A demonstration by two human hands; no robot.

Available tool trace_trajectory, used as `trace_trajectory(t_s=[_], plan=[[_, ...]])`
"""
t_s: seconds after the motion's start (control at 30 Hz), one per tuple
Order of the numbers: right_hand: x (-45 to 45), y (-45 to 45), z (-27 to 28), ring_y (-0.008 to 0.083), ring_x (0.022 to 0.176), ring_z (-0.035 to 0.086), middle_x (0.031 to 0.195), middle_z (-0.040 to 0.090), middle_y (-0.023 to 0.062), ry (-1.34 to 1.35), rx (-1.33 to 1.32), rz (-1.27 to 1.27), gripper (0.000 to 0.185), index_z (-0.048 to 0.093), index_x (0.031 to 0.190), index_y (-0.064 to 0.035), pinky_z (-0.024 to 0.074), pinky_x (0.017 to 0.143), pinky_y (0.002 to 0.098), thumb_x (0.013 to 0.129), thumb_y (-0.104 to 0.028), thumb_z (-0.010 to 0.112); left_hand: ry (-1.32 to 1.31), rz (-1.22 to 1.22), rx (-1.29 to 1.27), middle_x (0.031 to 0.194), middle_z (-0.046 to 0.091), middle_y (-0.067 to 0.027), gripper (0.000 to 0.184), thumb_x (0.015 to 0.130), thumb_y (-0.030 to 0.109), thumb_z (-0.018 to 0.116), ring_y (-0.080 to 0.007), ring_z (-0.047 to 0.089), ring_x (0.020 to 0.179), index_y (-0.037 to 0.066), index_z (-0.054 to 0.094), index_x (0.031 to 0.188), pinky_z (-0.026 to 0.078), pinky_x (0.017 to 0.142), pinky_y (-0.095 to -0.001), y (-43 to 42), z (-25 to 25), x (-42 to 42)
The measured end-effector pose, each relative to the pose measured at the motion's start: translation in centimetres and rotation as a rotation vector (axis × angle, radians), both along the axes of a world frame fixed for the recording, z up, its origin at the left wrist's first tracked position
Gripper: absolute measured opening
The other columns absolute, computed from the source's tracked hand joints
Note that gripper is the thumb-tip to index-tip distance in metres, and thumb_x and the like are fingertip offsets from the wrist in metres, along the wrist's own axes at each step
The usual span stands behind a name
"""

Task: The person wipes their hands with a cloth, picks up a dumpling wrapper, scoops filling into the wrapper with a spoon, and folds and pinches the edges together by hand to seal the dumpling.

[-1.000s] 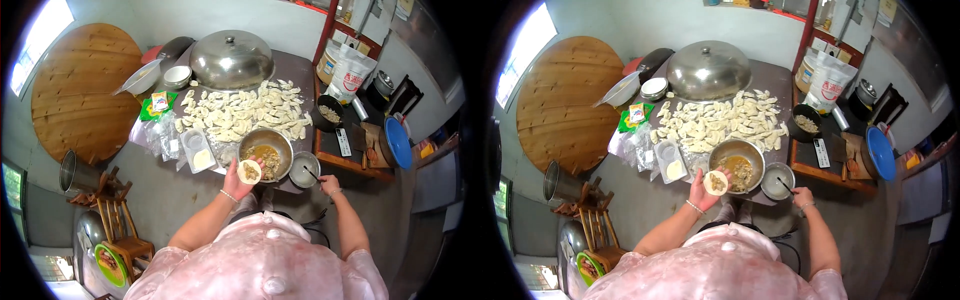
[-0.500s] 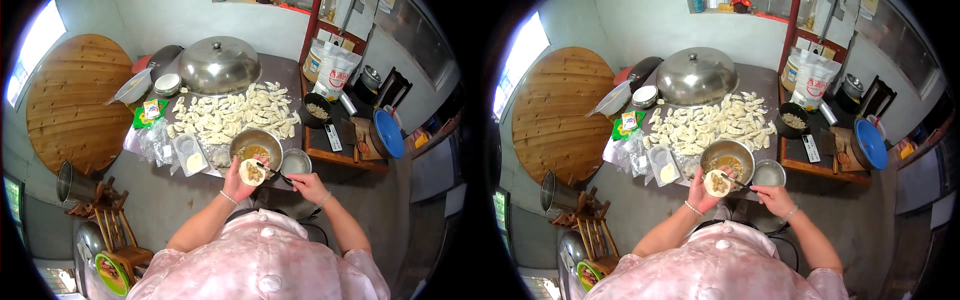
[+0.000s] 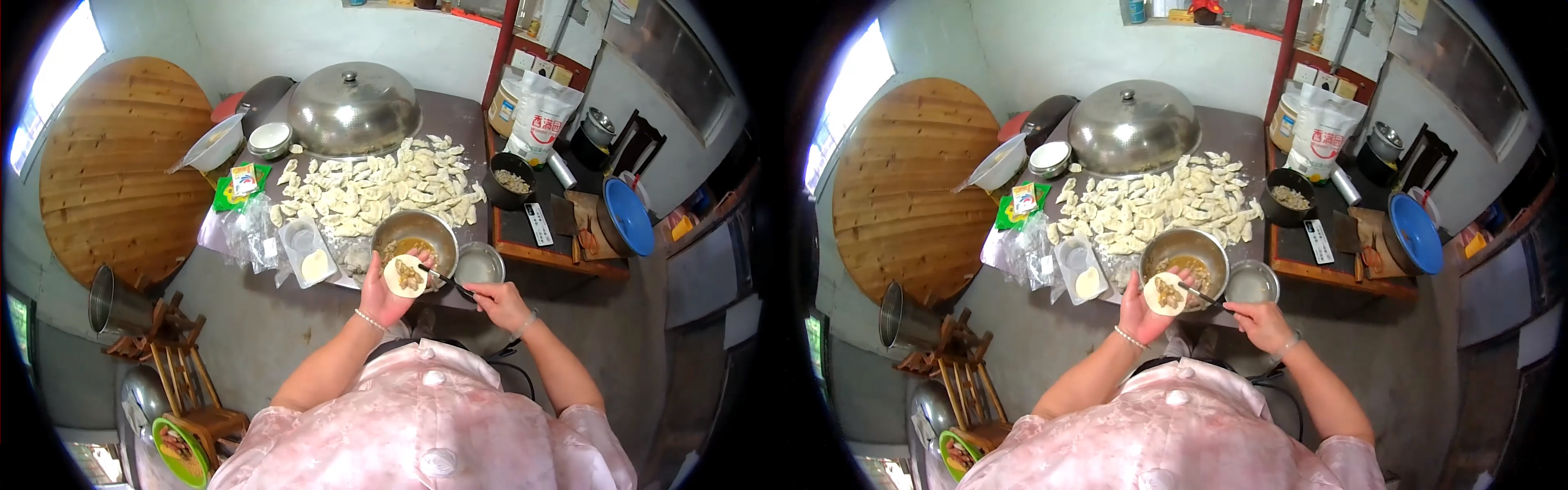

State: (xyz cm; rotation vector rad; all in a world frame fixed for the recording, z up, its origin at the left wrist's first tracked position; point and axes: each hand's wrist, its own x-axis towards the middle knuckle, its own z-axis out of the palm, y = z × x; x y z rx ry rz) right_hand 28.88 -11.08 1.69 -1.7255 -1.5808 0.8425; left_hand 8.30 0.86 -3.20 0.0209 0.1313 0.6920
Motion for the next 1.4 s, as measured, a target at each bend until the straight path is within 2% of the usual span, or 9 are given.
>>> trace_trajectory(t_s=[0.2, 0.4, 0.57, 0.77, 0.97, 1.17, 1.27, 1.4], plan=[[0.0, -0.7, -0.2, 0.0130, 0.055, 0.056, 0.065, 0.061, 0.0106, 0.003, -0.021, 0.001, 0.025, 0.064, 0.104, -0.0057, 0.0474, 0.056, 0.0268, 0.081, -0.001, 0.055, -0.017, 0.047, -0.087, 0.140, 0.028, -0.0208, 0.071, 0.091, 0.053, 0.030, -0.0328, 0.030, 0.129, -0.004, 0.027, 0.133, 0.023, 0.108, -0.0406, 0.1, 0.3, -0.1], [0.4, -1.6, 0.5, 0.0122, 0.055, 0.057, 0.067, 0.063, 0.0110, 0.022, -0.008, -0.021, 0.024, 0.064, 0.103, -0.0052, 0.0480, 0.056, 0.0260, 0.081, -0.002, 0.055, -0.004, 0.072, -0.075, 0.139, 0.029, -0.0208, 0.072, 0.090, 0.054, 0.030, -0.0320, 0.030, 0.129, -0.005, 0.029, 0.132, 0.023, 0.108, -0.0399, 0.5, -0.1, 0.0], [0.5, -1.9, 0.0, 0.0116, 0.056, 0.058, 0.069, 0.064, 0.0108, 0.037, 0.033, 0.047, 0.024, 0.064, 0.102, -0.0047, 0.0479, 0.055, 0.0250, 0.080, -0.002, 0.057, 0.019, 0.028, -0.026, 0.139, 0.031, -0.0170, 0.073, 0.089, 0.058, 0.026, -0.0303, 0.030, 0.129, -0.001, 0.031, 0.133, 0.027, 0.103, -0.0472, 0.4, 0.3, 0.1], [0.3, -1.9, -0.6, 0.0126, 0.056, 0.059, 0.070, 0.064, 0.0103, 0.065, 0.018, 0.080, 0.024, 0.065, 0.103, -0.0061, 0.0478, 0.055, 0.0251, 0.080, -0.001, 0.057, 0.017, 0.021, -0.042, 0.137, 0.033, -0.0187, 0.074, 0.089, 0.059, 0.029, -0.0317, 0.035, 0.126, -0.001, 0.029, 0.132, 0.032, 0.099, -0.0452, 0.0, 1.0, 0.3], [0.3, -1.6, -0.4, 0.0142, 0.056, 0.059, 0.070, 0.062, 0.0101, -0.005, 0.077, 0.161, 0.025, 0.064, 0.103, -0.0072, 0.0478, 0.055, 0.0259, 0.079, -0.001, 0.058, -0.005, 0.009, -0.050, 0.137, 0.034, -0.0189, 0.073, 0.089, 0.058, 0.030, -0.0322, 0.035, 0.126, -0.001, 0.029, 0.132, 0.031, 0.100, -0.0446, -0.1, 1.0, 0.7], [0.6, -1.2, -0.1, 0.0152, 0.056, 0.059, 0.071, 0.063, 0.0108, -0.010, 0.088, 0.167, 0.025, 0.064, 0.103, -0.0068, 0.0479, 0.054, 0.0264, 0.079, -0.001, 0.057, 0.062, 0.008, -0.051, 0.137, 0.034, -0.0188, 0.073, 0.089, 0.058, 0.028, -0.0312, 0.036, 0.126, 0.000, 0.029, 0.133, 0.031, 0.101, -0.0437, -0.1, 1.0, 0.9], [0.8, -1.5, -0.4, 0.0157, 0.056, 0.059, 0.071, 0.063, 0.0110, 0.042, 0.077, 0.090, 0.025, 0.064, 0.103, -0.0067, 0.0481, 0.054, 0.0267, 0.079, -0.001, 0.057, 0.077, 0.005, -0.064, 0.136, 0.035, -0.0187, 0.073, 0.089, 0.058, 0.028, -0.0307, 0.036, 0.125, 0.000, 0.029, 0.133, 0.031, 0.100, -0.0434, 0.1, 0.4, 0.9], [0.4, -1.4, -0.5, 0.0178, 0.057, 0.059, 0.069, 0.061, 0.0102, -0.009, 0.096, 0.156, 0.025, 0.065, 0.102, -0.0079, 0.0475, 0.054, 0.0286, 0.079, -0.002, 0.058, 0.091, 0.013, -0.077, 0.135, 0.037, -0.0188, 0.072, 0.090, 0.057, 0.027, -0.0308, 0.038, 0.124, 0.000, 0.032, 0.132, 0.032, 0.100, -0.0434, -0.2, 0.3, 1.0]])
